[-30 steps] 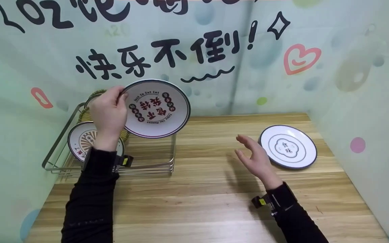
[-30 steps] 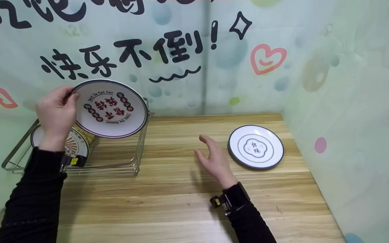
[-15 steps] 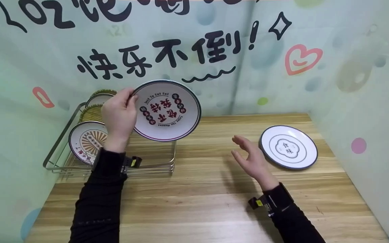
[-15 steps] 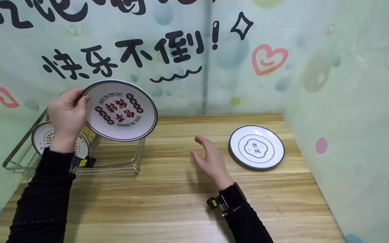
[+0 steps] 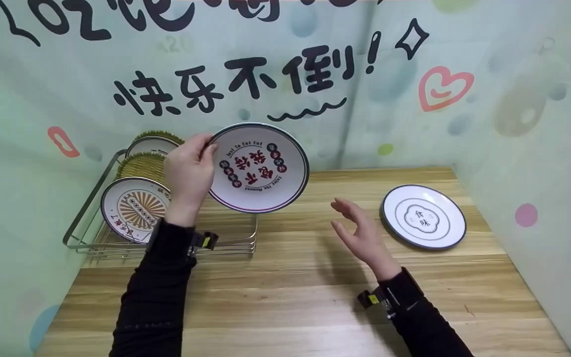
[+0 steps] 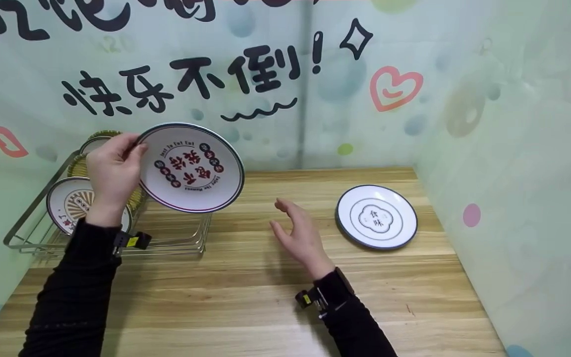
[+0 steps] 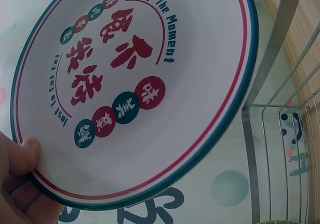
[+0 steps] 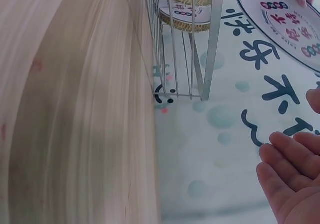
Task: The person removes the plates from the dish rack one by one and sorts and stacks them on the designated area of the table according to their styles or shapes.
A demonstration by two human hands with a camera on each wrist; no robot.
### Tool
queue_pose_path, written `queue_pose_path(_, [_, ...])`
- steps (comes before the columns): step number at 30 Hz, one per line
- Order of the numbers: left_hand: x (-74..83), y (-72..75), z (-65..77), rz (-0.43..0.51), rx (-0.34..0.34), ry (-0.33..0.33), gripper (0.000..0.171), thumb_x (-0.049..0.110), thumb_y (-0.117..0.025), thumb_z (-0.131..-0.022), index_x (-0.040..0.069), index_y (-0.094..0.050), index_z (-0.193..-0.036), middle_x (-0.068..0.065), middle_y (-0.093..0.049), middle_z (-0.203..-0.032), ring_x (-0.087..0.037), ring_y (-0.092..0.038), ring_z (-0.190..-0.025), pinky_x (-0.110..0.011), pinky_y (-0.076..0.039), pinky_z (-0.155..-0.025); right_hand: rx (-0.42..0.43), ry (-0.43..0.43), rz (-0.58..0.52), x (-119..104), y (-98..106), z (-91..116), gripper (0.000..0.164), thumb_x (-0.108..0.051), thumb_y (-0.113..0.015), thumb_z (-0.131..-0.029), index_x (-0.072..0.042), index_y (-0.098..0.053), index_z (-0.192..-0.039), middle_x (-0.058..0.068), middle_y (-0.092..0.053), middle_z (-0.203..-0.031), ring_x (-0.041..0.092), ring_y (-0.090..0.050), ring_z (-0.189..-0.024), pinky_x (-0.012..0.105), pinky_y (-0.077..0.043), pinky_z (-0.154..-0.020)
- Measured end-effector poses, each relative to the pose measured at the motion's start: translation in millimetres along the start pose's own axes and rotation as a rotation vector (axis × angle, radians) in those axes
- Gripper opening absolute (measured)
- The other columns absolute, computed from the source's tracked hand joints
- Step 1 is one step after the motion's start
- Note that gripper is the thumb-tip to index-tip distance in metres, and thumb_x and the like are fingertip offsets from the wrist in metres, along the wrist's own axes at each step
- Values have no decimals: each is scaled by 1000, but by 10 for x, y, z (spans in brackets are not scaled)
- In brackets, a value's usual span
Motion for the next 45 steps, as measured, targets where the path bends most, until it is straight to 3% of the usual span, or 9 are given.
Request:
queue_pose_path(6, [25, -58, 15, 12, -29, 31, 8, 7, -70, -80, 3, -70, -88, -11, -70, -85, -25, -66, -73, -36, -52, -67, 13, 79, -48, -396, 12, -77, 44, 9, -62, -82, 19, -45, -121, 33, -55, -113, 45, -53, -105, 50, -43, -90])
queue_pose_path(11, [36, -129, 48, 50, -77, 73, 9, 6, -69, -81, 2, -70, -89, -11, -70, -87, -24, -65, -73, -34, -53, -68, 17, 78, -92, -565, 2, -129, 44, 13, -59, -82, 20, -42, -122, 36, -53, -112, 47, -52, -103, 54, -44, -88])
queue_pose_path(17, [68, -207, 85, 71, -103, 69, 11, 7, -68, -81, 3, -70, -91, -11, -70, -87, -23, -65, -71, -33, -52, -66, -9, 49, -213, -548, -51, -158, 44, 12, -56, -85, 23, -38, -124, 40, -51, -111, 53, -50, -102, 61, -41, -86])
queue_pose_path(22, [106, -260, 110, 80, -112, 54, 10, 7, -69, -81, 3, -70, -90, -10, -70, -86, -23, -65, -70, -33, -52, -65, -7, 22, -265, -567, -81, -181, 44, 12, -55, -86, 21, -38, -125, 37, -53, -110, 51, -52, -101, 58, -44, -86])
queue_pose_path(26, [142, -299, 129, 95, -131, 52, 9, 6, -69, -81, 3, -70, -90, -10, -70, -86, -22, -64, -70, -33, -52, -66, 7, 25, -269, -599, -88, -196, 42, 12, -54, -86, 20, -40, -124, 34, -55, -110, 45, -54, -101, 52, -47, -86])
queue_pose_path(32, [192, -336, 152, 111, -155, 48, 9, 7, -68, -82, 5, -70, -91, -8, -70, -87, -19, -64, -70, -30, -52, -65, 25, 22, -272, -617, -87, -202, 41, 13, -53, -86, 19, -40, -124, 34, -54, -108, 44, -55, -98, 54, -47, -84])
queue_pose_path(40, [256, -387, 187, 147, -163, 35, 9, 5, -67, -83, 4, -70, -91, -9, -70, -87, -18, -64, -68, -29, -53, -62, 40, -27, -231, -608, -63, -202, 33, 8, -53, -88, 18, -45, -119, 31, -58, -99, 41, -60, -89, 35, -55, -74])
queue_pose_path(45, [326, -413, 214, 163, -159, -9, 9, 4, -67, -82, 4, -70, -91, -9, -70, -86, -19, -66, -70, -28, -54, -62, 49, -62, -230, -587, -39, -190, 23, 9, -50, -90, 19, -49, -110, 29, -59, -89, 41, -60, -79, 43, -54, -67])
Point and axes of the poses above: each hand's wrist, its own z-axis away from the middle knuckle, its own y-axis out of the back of the hand, x = y × z, the point moved 7 cm from there along -z, towards the middle knuckle
